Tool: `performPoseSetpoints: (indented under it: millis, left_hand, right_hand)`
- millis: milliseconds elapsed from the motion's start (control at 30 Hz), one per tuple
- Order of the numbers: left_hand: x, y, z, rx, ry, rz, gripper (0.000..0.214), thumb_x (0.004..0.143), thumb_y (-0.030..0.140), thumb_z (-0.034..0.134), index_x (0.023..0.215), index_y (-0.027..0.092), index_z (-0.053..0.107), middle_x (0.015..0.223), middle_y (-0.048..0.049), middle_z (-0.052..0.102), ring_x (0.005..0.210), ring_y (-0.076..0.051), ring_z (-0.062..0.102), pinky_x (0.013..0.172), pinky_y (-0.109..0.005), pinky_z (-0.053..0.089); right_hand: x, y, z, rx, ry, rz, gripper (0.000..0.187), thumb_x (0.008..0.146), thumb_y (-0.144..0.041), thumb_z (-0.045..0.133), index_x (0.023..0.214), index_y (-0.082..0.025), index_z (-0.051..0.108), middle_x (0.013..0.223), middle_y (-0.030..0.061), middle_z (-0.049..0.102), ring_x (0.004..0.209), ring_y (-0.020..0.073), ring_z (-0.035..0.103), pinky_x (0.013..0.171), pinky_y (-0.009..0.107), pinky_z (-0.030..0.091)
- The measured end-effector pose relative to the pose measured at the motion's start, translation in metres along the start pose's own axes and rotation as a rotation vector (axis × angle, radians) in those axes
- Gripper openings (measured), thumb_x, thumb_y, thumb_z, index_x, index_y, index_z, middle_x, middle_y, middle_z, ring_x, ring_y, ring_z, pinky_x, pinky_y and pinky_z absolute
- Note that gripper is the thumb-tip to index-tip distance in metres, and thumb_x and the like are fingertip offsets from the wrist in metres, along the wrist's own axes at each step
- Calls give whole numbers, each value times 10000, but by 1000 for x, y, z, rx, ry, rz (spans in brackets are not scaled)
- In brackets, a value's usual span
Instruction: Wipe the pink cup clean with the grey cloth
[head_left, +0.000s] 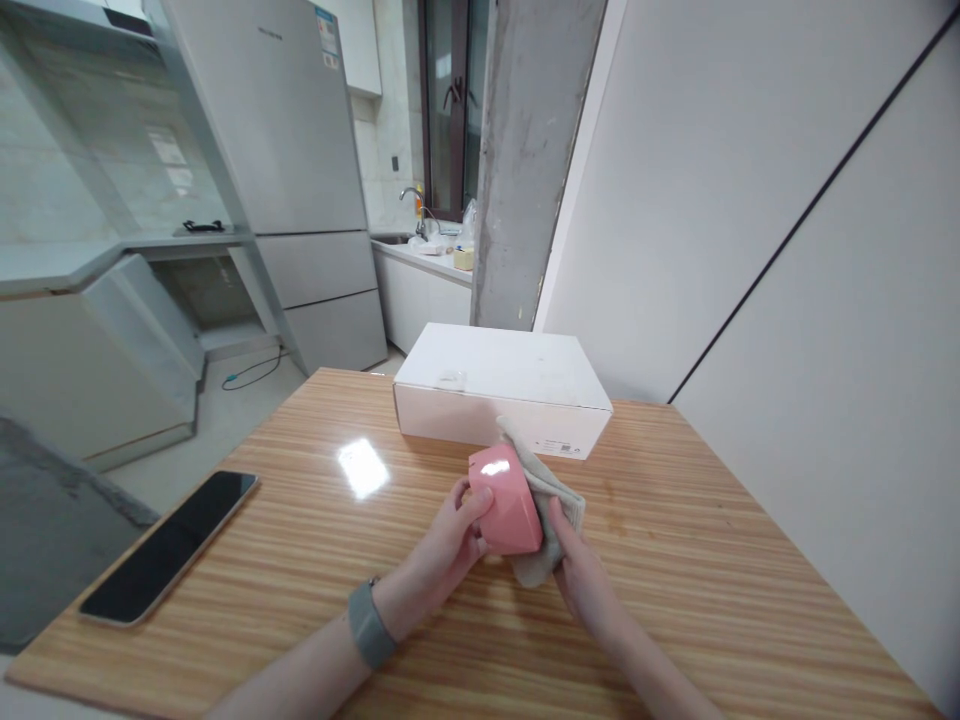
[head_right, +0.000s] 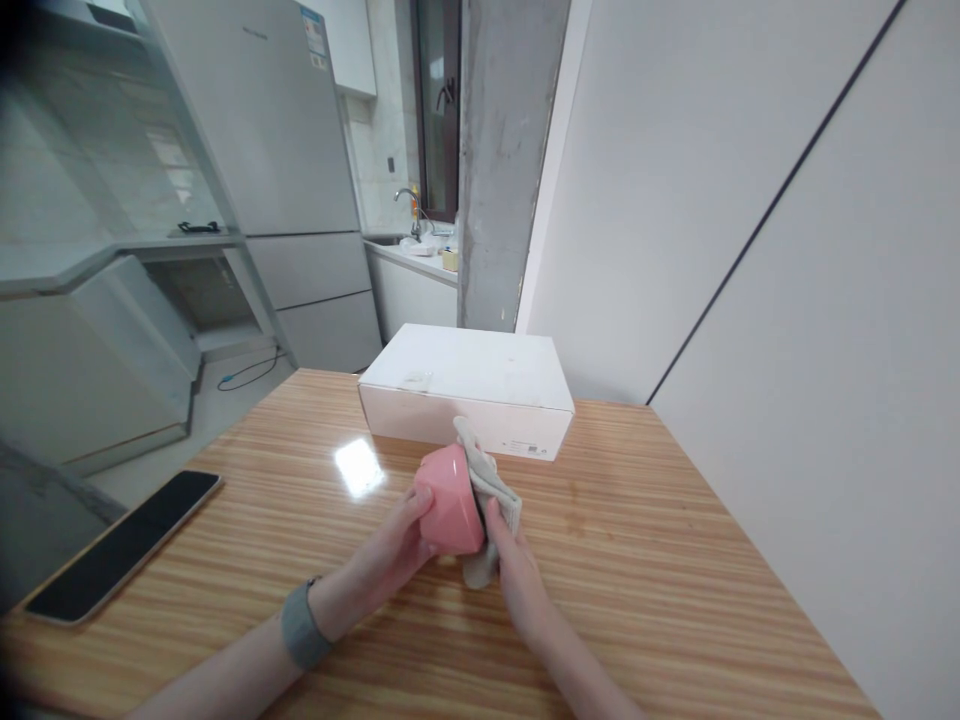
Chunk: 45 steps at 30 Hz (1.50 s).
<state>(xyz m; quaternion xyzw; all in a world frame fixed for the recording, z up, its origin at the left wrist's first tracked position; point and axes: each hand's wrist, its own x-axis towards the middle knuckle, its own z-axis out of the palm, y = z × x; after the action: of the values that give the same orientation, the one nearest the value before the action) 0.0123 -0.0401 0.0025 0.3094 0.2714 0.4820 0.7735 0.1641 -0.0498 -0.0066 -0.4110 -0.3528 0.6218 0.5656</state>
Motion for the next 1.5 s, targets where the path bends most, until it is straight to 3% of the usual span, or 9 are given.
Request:
performPoseSetpoints:
  millis: [133,333,500,667,867,1067,1333,1500]
  left_hand:
    - [2,0,-3,75,82,113,743,721,362,804,1324,189,405,1167,-129,633,1060,-255,615,881,-359,478]
    - [7,0,-10,324,134,228,847,633,341,859,1313,223,369,1275,-143,569,1168,-288,559,981,-423,455]
    - [4,8,-4,464,152,289,948,549,286,905,1315,274,346,1313,-115,519,1188,-274,547,985,-417,475]
    - [1,18,-1,645,110,371,974,553,252,898,1340,290,325,1348,-100,494,1211,-264,534,1012,-411,470]
    - [4,24,-11,834,115,447,1031,533,262,899,1396,283,335,1352,-92,519,1205,-289,542,1018,-437,472]
    - [4,30,-17,967,138,500,1057,551,261,886,1446,306,325,1397,-81,469,1246,-297,508,1062,-478,432]
    - [2,39,-15,1187,131,622,1053,541,200,833,1465,292,335,1348,-70,432,1251,-294,467,1074,-463,420]
    - [4,43,-18,1124,263,590,1041,525,259,861,1446,254,375,1303,-81,470,1222,-293,501,1058,-454,429]
  right_hand:
    - [-5,-8,8,99,-17,68,561,720,-670,691,1105,-263,719,1261,31,694,1388,263,435,1206,457,229]
    - [-8,-19,13,233,-19,126,562,680,-649,742,1061,-236,738,1195,52,728,1320,294,517,1174,460,307]
    - [-10,-26,11,299,-24,211,576,669,-618,768,1075,-210,734,1113,84,758,1268,326,563,1132,488,362]
    - [-10,-33,11,332,-29,232,547,693,-609,747,1058,-202,738,1075,97,769,1231,341,591,1118,509,370]
    - [-6,-35,10,372,19,238,479,784,-564,670,1084,-194,724,1100,98,762,1260,317,571,1123,488,368]
    - [-2,-38,11,427,88,325,428,915,-484,531,1136,-155,694,1099,110,761,1211,284,616,1103,451,407]
    - [6,-36,7,432,126,445,432,972,-445,438,1193,-140,651,1058,111,773,1117,255,679,1056,407,458]
    - [15,-36,0,392,110,538,471,973,-464,411,1229,-129,622,1068,126,768,1085,263,695,1033,424,472]
